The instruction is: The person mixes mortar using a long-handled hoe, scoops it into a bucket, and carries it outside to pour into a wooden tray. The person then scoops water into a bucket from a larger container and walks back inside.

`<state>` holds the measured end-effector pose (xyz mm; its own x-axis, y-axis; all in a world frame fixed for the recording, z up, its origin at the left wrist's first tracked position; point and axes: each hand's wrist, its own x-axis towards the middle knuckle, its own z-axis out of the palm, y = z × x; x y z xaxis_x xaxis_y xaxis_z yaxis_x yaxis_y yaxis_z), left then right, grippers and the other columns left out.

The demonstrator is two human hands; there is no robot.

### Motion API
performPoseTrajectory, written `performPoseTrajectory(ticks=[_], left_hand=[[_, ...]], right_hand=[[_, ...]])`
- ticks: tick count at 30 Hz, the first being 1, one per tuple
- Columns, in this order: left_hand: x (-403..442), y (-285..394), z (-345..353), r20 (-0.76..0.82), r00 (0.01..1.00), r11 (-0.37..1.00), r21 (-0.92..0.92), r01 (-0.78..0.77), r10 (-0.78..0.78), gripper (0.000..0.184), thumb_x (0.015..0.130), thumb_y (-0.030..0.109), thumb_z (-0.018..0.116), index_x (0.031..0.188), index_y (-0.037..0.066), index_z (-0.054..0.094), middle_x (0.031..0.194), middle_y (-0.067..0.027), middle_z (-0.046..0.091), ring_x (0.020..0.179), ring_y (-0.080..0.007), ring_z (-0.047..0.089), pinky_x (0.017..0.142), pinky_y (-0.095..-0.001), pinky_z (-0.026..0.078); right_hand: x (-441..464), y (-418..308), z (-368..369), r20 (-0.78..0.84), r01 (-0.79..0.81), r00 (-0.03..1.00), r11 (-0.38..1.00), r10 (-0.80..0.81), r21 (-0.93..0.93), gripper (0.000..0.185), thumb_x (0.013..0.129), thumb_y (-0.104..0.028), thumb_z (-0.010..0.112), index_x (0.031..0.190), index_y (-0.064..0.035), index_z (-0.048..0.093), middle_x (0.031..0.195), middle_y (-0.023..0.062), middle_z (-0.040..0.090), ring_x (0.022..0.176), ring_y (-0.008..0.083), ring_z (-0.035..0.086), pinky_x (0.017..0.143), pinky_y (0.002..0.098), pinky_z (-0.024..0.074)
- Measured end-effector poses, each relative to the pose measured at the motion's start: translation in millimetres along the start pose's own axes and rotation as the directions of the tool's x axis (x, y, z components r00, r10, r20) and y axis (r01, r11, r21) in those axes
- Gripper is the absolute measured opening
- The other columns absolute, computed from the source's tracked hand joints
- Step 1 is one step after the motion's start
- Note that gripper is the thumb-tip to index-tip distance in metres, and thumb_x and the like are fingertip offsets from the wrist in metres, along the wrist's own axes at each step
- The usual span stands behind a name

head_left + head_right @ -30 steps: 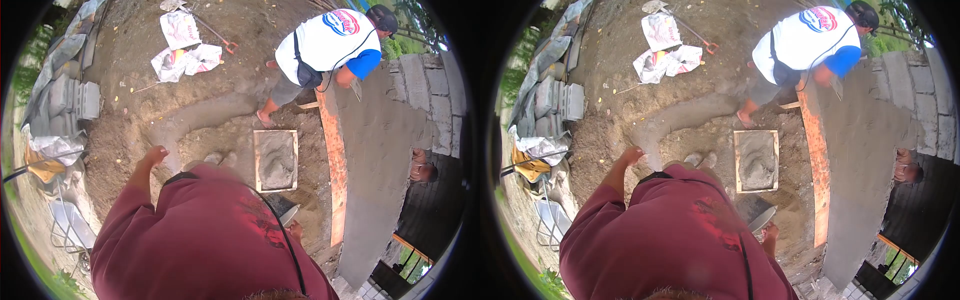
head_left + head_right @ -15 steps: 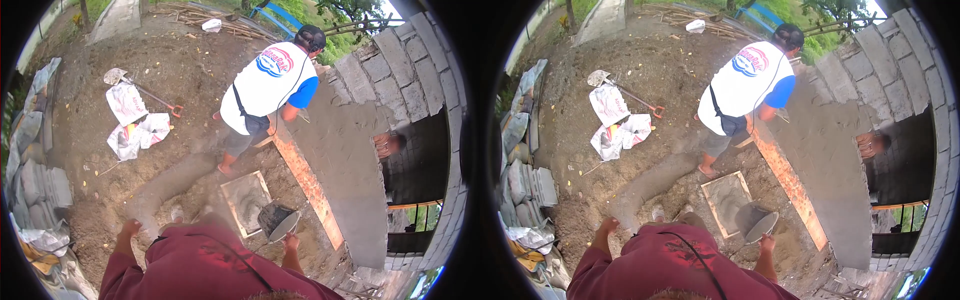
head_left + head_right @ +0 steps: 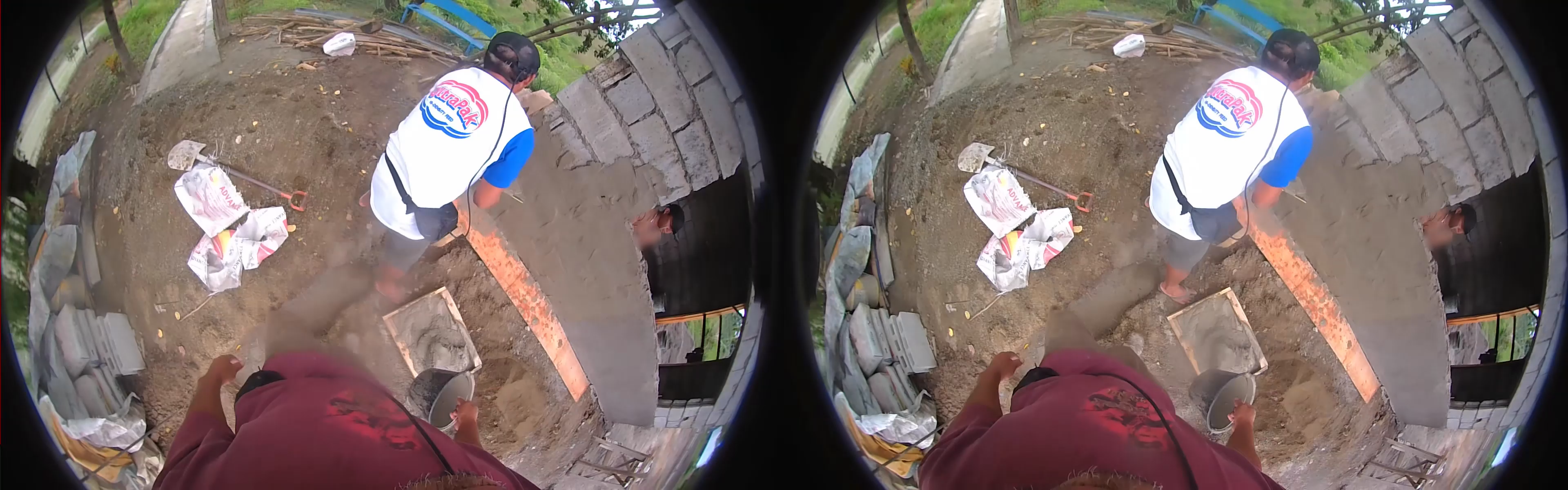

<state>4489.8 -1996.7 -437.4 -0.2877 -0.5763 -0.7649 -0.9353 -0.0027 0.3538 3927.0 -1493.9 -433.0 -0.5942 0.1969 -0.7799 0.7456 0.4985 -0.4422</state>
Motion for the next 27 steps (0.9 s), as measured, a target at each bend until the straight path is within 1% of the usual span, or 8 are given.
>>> performPoseTrajectory(ticks=[7, 8, 13, 14, 15, 18, 25, 27], left_hand=[[120, -54, -95, 0.281, 0.956, 0.962, 0.272, 0.004, -0.084, 0.043, 0.089, 0.046, 0.061, 0.109, 0.01, 0.072, 0.11, -0.0179, 0.069, 0.107, -0.035, 0.064, 0.091, -0.0423, 0.049], [151, -57, -121, 0.277, 0.961, 0.902, 0.409, -0.138, 0.021, 0.041, 0.089, 0.045, 0.062, 0.106, 0.01, 0.072, 0.102, -0.0168, 0.071, 0.101, -0.033, 0.066, 0.088, -0.042, 0.05], [246, 0, -291, -0.036, 0.963, 0.953, 0.159, -0.259, 0.267, 0.035, 0.088, 0.039, 0.063, 0.092, 0.005, 0.07, 0.079, -0.0159, 0.069, 0.078, -0.031, 0.068, 0.076, -0.0429, 0.052], [286, -20, -307, -0.167, 0.734, 0.748, 0.26, -0.611, 0.658, 0.03, 0.087, 0.035, 0.063, 0.093, 0.006, 0.07, 0.083, -0.0149, 0.07, 0.08, -0.0311, 0.068, 0.075, -0.0428, 0.052], [263, 28, -344, -0.227, 0.884, 0.913, 0.082, -0.4, 0.408, 0.025, 0.088, 0.03, 0.062, 0.095, 0.007, 0.069, 0.087, -0.0137, 0.07, 0.082, -0.0313, 0.068, 0.075, -0.042, 0.052], [276, 53, -392, -0.213, 0.886, 0.865, -0.216, -0.453, 0.411, 0.024, 0.09, 0.027, 0.059, 0.095, 0.007, 0.069, 0.087, -0.0129, 0.07, 0.082, -0.0321, 0.067, 0.074, -0.0408, 0.051], [318, -86, -282, -0.064, 0.937, 0.932, 0.141, -0.333, 0.345, 0.041, 0.089, 0.039, 0.056, 0.094, 0.001, 0.069, 0.09, -0.0203, 0.069, 0.089, -0.0378, 0.065, 0.08, -0.046, 0.049], [296, -109, -264, 0.212, 0.907, 0.897, 0.18, -0.403, 0.365, 0.041, 0.089, 0.042, 0.057, 0.093, 0.003, 0.071, 0.094, -0.0209, 0.069, 0.095, -0.0385, 0.065, 0.084, -0.046, 0.049]], right_hand=[[-44, 42, 33, -0.37, 0.117, 0.926, 0.99, -0.078, 0.085, 0.014, 0.088, -0.015, 0.063, 0.08, -0.0085, 0.054, 0.058, 0.0028, 0.043, 0.041, 0.016, 0.039, 0.039, 0.0327, 0.0324], [-50, 58, 40, -0.436, 0.201, 0.891, 0.97, -0.123, 0.138, 0.016, 0.089, -0.016, 0.062, 0.078, -0.0092, 0.052, 0.056, 0.0028, 0.041, 0.04, 0.0161, 0.038, 0.038, 0.0328, 0.0315], [-171, 85, 77, -0.594, 0.215, 0.804, 0.926, 0.011, 0.309, 0.023, 0.086, -0.02, 0.066, 0.102, -0.0056, 0.061, 0.068, 0.0067, 0.052, 0.049, 0.0218, 0.047, 0.047, 0.0384, 0.0414], [-192, 76, 86, -0.585, 0.186, 0.806, 0.902, 0.087, 0.39, 0.021, 0.087, -0.022, 0.064, 0.1, -0.0058, 0.06, 0.064, 0.006, 0.049, 0.048, 0.0215, 0.045, 0.046, 0.0387, 0.0405], [-213, 72, 91, -0.571, 0.154, 0.805, 0.872, 0.162, 0.464, 0.02, 0.089, -0.024, 0.062, 0.098, -0.0059, 0.059, 0.061, 0.0053, 0.046, 0.047, 0.0213, 0.043, 0.046, 0.0391, 0.0396], [-252, 40, 114, -0.539, 0.054, 0.764, 0.797, 0.355, 0.602, 0.021, 0.093, -0.027, 0.057, 0.087, -0.0075, 0.051, 0.053, 0.0033, 0.035, 0.043, 0.0197, 0.035, 0.044, 0.0386, 0.0359], [-276, 29, 141, -0.393, -0.001, 0.828, 0.702, 0.4, 0.713, 0.028, 0.093, -0.032, 0.054, 0.076, -0.014, 0.04, 0.05, 0.001, 0.03, 0.044, 0.0184, 0.033, 0.049, 0.0381, 0.042], [-279, 37, 139, -0.395, 0.009, 0.827, 0.691, 0.401, 0.722, 0.027, 0.093, -0.031, 0.054, 0.075, -0.0152, 0.041, 0.05, -0.0006, 0.03, 0.044, 0.017, 0.033, 0.05, 0.038, 0.0427]])
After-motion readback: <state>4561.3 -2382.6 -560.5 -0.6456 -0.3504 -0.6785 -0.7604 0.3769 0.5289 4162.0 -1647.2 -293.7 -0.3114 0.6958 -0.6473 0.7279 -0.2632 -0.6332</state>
